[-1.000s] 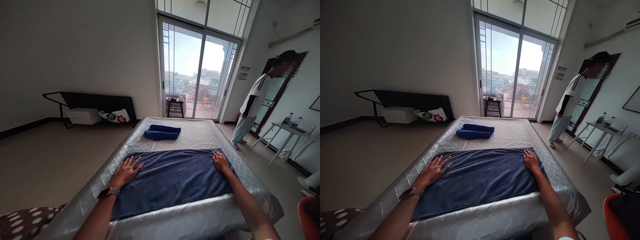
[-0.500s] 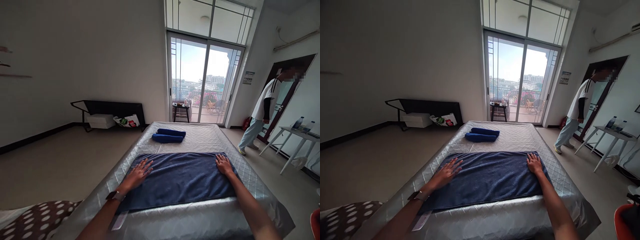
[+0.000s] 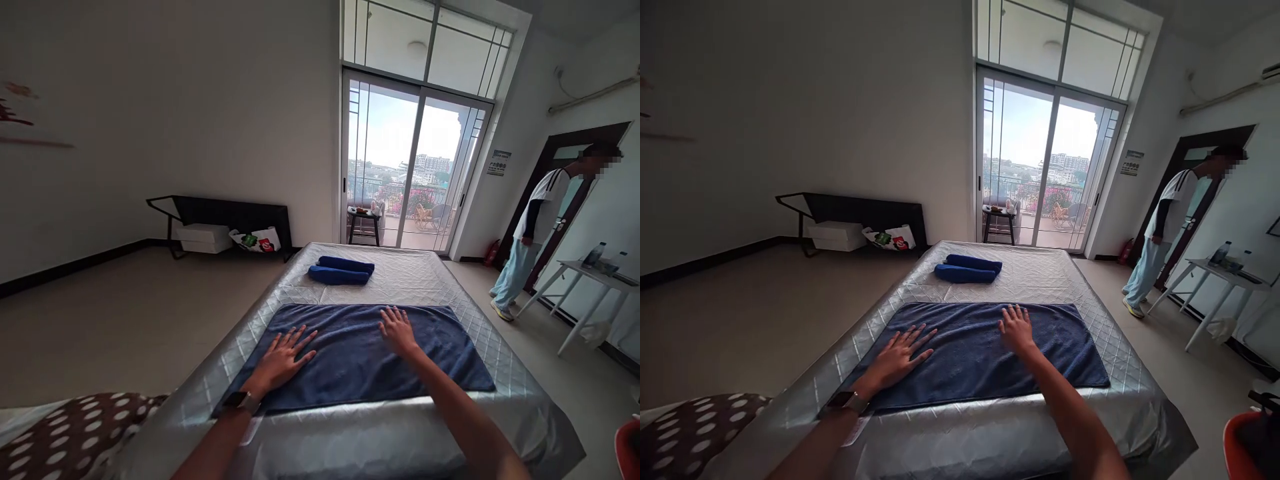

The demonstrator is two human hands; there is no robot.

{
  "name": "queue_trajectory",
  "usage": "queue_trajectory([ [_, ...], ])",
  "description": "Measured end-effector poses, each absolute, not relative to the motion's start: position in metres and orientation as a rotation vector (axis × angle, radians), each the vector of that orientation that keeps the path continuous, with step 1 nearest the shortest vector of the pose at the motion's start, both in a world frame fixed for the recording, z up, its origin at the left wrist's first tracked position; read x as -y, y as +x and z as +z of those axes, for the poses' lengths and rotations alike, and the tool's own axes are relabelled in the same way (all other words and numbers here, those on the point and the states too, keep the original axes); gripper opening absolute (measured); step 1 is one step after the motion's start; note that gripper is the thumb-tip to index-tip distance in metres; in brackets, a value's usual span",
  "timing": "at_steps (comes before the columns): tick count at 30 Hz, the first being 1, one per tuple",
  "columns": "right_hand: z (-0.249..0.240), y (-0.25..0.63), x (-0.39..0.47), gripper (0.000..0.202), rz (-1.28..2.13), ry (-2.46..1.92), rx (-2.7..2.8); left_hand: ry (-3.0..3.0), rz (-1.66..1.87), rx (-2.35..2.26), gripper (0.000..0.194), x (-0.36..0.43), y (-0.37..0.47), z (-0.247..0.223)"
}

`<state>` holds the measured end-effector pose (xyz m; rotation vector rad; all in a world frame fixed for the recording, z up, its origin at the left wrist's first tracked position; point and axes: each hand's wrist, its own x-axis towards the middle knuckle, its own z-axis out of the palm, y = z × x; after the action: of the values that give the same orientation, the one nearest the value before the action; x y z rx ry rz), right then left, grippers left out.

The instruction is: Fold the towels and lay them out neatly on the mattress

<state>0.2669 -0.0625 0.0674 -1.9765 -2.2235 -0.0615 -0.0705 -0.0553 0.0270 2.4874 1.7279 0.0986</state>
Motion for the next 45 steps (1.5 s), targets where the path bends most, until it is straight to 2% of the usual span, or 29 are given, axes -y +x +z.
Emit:
queue_trajectory([
  [4,0.052,0.182,0.064,0.062,0.223,-1.689,2.373,2.468,0.104,-1.759,0.065,0.058,-0.069,0.029],
  [8,0.040,0.160,0.072,0.070,0.382,-1.632,2.408,2.428,0.088,-1.802,0.067,0.061,-0.067,0.033],
  [23,0.058,0.300,0.117,0.061,0.356,-2.054,2.263,2.410,0.073,-1.776,0.070,0.060,-0.071,0.033],
  [32,0.047,0.320,0.140,0.064,0.313,-2.120,2.164,2.409,0.063,-1.786,0.072,0.059,-0.070,0.032],
  [39,0.032,0.352,0.143,0.054,0.302,-1.995,2.045,2.430,0.087,-1.783,0.071,0.057,-0.072,0.028],
  [43,0.032,0.380,0.141,0.065,0.402,-1.946,1.854,2.413,0.047,-1.798,0.070,0.059,-0.071,0.031],
  [45,0.032,0.391,0.145,0.063,0.380,-2.013,1.847,2.414,0.065,-1.805,0.070,0.059,-0.071,0.031],
])
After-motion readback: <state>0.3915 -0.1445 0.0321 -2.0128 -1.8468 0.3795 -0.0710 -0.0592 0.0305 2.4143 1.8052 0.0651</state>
